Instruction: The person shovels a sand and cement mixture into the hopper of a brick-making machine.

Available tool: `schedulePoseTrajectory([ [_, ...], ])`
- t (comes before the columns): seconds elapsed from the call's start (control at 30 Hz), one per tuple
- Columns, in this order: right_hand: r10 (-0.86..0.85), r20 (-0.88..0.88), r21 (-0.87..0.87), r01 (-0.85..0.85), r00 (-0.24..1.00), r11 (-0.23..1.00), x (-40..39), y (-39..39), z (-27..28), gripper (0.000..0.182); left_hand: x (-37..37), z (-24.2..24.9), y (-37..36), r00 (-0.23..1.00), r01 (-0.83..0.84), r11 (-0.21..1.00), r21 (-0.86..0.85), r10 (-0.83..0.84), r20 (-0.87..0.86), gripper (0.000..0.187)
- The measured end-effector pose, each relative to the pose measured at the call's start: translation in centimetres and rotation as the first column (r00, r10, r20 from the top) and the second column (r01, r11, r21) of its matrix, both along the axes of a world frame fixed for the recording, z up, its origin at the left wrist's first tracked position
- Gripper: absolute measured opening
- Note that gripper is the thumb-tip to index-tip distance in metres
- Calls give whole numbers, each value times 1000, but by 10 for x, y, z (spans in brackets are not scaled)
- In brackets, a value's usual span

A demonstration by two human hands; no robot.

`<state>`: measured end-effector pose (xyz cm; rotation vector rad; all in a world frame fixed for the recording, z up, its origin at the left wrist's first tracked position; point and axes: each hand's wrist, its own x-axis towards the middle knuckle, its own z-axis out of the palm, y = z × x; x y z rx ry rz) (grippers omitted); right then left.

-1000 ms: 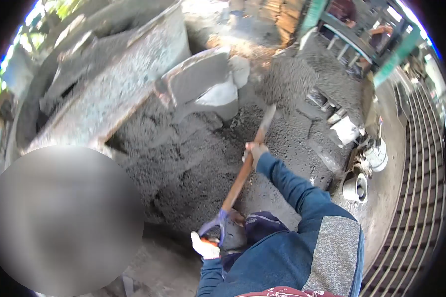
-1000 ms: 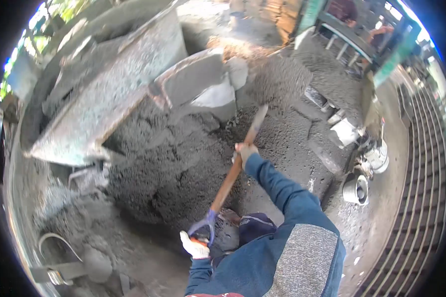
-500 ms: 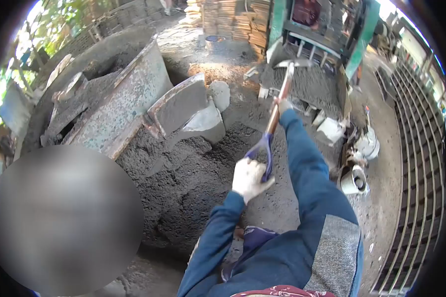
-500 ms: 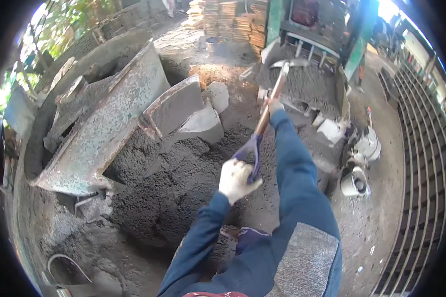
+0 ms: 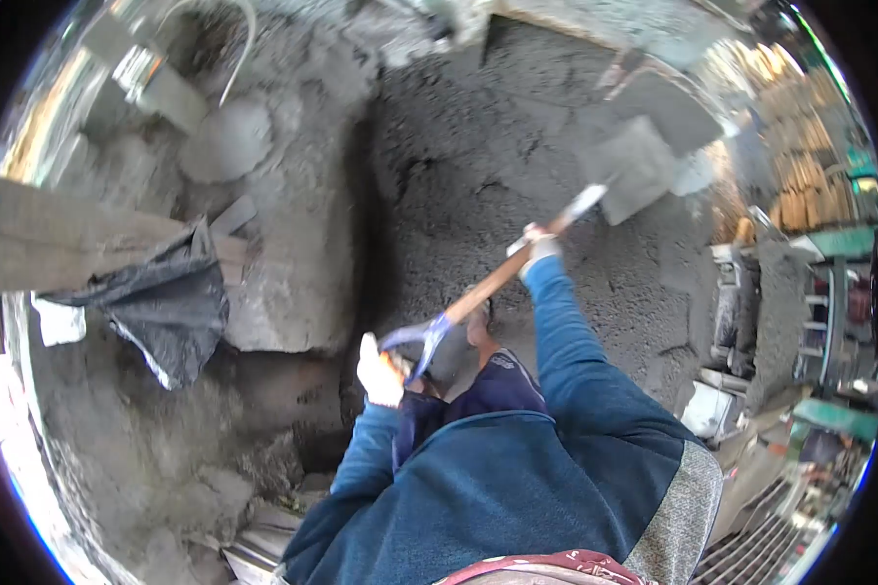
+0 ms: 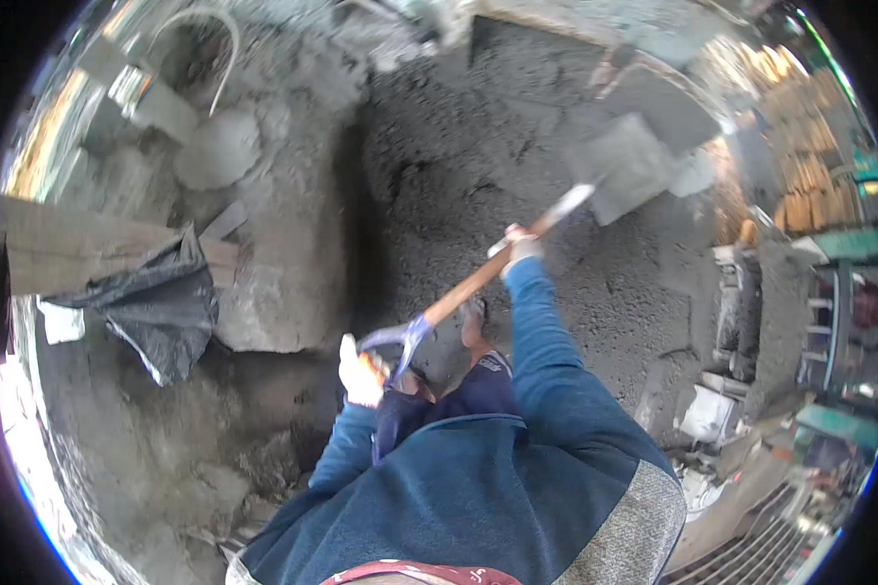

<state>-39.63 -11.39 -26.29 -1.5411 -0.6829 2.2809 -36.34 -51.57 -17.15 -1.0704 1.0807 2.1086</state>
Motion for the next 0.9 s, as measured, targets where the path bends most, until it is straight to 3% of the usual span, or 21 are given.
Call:
schedulePoseTrajectory([
  [0.03,35,66,48,-38,997,998,-8,-63,-35,9,35,-33,-50,997,-76,996,46,76,-9,57],
  [0.07,217,111,-42,-213,970,976,-2,-120,-53,10,68,-28,-84,970,-217,969,-121,228,85,48],
  [0.1,393,140,-139,-375,909,916,16,-179,-65,13,142,-76,-160,990,-138,960,-242,130,-50,34],
  [0.13,412,122,-275,-368,903,888,39,-239,-66,10,196,-53,-188,878,183,604,-776,-456,-147,41],
  [0.17,373,79,-517,-282,924,808,86,-324,-169,9,248,-28,-214,715,90,-227,-970,-663,222,66],
  [0.2,332,81,-722,-174,940,669,128,-402,-268,17,280,-14,-224,781,159,-360,-919,-524,341,65],
  [0.27,746,-41,-577,-625,665,526,196,-447,-158,20,318,5,-229,915,352,-103,-930,-171,365,62],
  [0.3,748,-199,-705,-623,633,339,216,-475,-150,16,321,6,-226,931,352,-38,-935,-89,354,61],
  [0.33,838,-4,-769,-537,546,346,231,-504,-141,15,323,2,-222,937,350,7,-937,-14,350,61],
  [0.37,825,8,-785,-508,565,355,242,-519,-153,14,321,-5,-220,941,338,-1,-941,-17,338,60],
  [0.43,834,200,-301,-778,514,551,182,-491,-180,13,310,-28,-213,945,310,-57,-949,-92,314,59],
  [0.47,800,356,-35,-848,483,528,149,-475,-189,13,303,-47,-212,944,270,-92,-958,-169,282,59],
  [0.5,772,376,-8,-831,513,556,91,-437,-224,14,294,-66,-206,942,234,-87,-968,-227,248,59],
  [0.53,779,297,-204,-760,552,617,15,-383,-272,15,218,-80,-153,997,-25,376,-926,77,5,52],
  [0.57,764,241,-380,-667,598,641,-48,-332,-310,16,127,-86,-90,839,-442,533,-721,531,-121,53],
  [0.6,744,221,-460,-605,631,650,-83,-297,-333,18,107,-116,-91,763,-486,650,-584,641,78,51],
  [0.73,764,186,-430,-648,617,628,-45,-288,-336,11,127,-115,-76,699,-531,626,-572,705,123,52],
  [0.87,758,87,-445,-656,646,610,-16,-286,-297,8,172,-107,-92,705,-511,628,-587,697,132,51],
  [0.9,695,119,-412,-601,709,685,-4,-292,-285,7,178,-107,-106,763,-482,603,-636,645,34,50],
])
